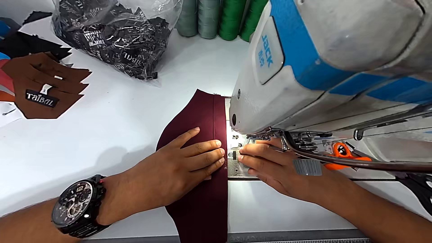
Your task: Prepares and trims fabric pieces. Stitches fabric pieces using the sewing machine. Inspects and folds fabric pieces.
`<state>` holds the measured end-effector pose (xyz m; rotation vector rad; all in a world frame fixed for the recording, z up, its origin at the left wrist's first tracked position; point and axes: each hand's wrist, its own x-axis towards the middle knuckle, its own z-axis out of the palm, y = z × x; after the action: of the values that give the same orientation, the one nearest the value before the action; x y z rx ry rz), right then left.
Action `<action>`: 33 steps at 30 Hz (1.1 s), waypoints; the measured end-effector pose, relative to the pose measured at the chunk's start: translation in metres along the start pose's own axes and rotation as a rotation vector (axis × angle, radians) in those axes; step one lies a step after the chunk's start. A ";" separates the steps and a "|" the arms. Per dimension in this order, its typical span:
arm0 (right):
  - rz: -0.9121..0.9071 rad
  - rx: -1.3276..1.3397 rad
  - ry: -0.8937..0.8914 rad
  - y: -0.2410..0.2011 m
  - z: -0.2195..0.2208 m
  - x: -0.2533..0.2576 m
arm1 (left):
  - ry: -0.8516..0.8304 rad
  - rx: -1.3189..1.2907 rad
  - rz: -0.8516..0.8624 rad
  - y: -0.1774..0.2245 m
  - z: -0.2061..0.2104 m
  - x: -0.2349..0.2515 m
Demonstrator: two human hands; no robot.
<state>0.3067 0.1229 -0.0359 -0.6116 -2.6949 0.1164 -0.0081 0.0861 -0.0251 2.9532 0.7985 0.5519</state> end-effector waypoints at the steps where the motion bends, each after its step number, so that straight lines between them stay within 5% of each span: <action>1: 0.016 -0.003 -0.021 0.001 0.000 0.000 | 0.021 0.011 0.002 0.001 0.000 0.001; 10: -0.091 0.087 -0.058 0.007 0.001 0.005 | 0.052 0.001 0.017 0.000 0.001 0.001; 21: 0.029 0.029 -0.056 0.009 0.011 -0.001 | 0.029 -0.021 0.008 -0.001 0.004 -0.001; 33: -0.035 0.075 -0.089 0.008 0.007 0.001 | 0.037 -0.020 0.013 -0.001 0.004 0.000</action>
<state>0.3067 0.1309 -0.0435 -0.5481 -2.7716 0.2400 -0.0073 0.0874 -0.0286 2.9405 0.7732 0.6134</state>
